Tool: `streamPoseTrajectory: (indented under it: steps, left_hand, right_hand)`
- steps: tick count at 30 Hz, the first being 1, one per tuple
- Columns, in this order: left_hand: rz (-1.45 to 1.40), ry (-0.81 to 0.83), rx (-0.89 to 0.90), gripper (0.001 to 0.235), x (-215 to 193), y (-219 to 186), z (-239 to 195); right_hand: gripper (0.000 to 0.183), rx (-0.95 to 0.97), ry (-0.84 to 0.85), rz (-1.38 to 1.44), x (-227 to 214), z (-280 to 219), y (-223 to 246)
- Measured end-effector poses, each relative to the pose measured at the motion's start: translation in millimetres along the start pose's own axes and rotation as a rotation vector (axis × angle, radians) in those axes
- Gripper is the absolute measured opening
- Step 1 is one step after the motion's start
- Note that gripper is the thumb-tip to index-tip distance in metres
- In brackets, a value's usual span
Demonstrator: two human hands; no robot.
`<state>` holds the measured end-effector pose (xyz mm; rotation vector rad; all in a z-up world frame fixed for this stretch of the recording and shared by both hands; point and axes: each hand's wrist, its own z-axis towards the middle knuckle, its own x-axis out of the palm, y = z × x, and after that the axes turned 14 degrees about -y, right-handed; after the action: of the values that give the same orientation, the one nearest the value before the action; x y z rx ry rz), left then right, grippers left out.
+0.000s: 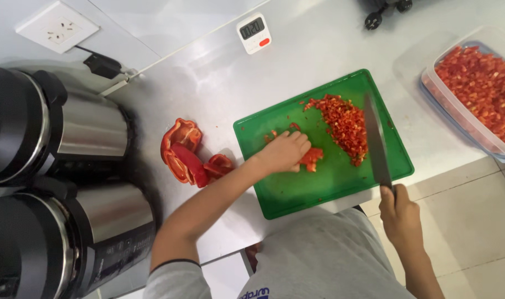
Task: The person dices red bell peppers on a green cutting board using a chef's knife. They hold the peppers with their left hand and chop with their right, accumulating a pile of diced pieces on the board.
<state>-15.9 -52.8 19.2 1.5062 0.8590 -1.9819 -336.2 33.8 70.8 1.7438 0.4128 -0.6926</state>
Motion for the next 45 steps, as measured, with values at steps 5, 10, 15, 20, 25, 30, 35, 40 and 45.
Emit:
streamPoseTrajectory:
  steps: [5,10,15,20,25,30,35,40,45]
  left_hand:
    - [-0.003,-0.262,-0.465,0.054,35,-19,1]
    - [0.081,-0.358,-0.757,0.046,53,-57,31]
    - [0.139,-0.342,-0.787,0.047,27,-76,38]
    - [0.012,-0.217,-0.803,0.06,5,-76,35]
    - [-0.02,-0.55,-0.713,0.036,-4,-39,36]
    - [-0.157,-0.426,-0.772,0.018,2,-16,29]
    - [-0.107,-0.489,-0.926,0.011,7,-31,41]
    - [-0.031,-0.511,-0.846,0.009,15,-35,42]
    - [-0.104,-0.556,-0.957,0.01,26,-34,52]
  right_hand:
    - [0.036,0.158,0.025,0.346,-4,20,12]
    - [0.039,0.237,0.101,0.571,-2,33,11]
    - [0.032,0.292,0.179,0.588,7,41,4]
    - [0.036,0.297,0.231,0.571,3,46,-11]
    - [0.039,0.281,0.237,0.548,-2,61,-10]
    - [0.038,0.254,0.287,0.502,-10,72,-13]
    - [0.04,0.262,0.29,0.493,-12,88,-15]
    - [0.041,0.23,0.349,0.48,-14,94,-23]
    - [0.041,0.216,0.393,0.433,-10,102,-22]
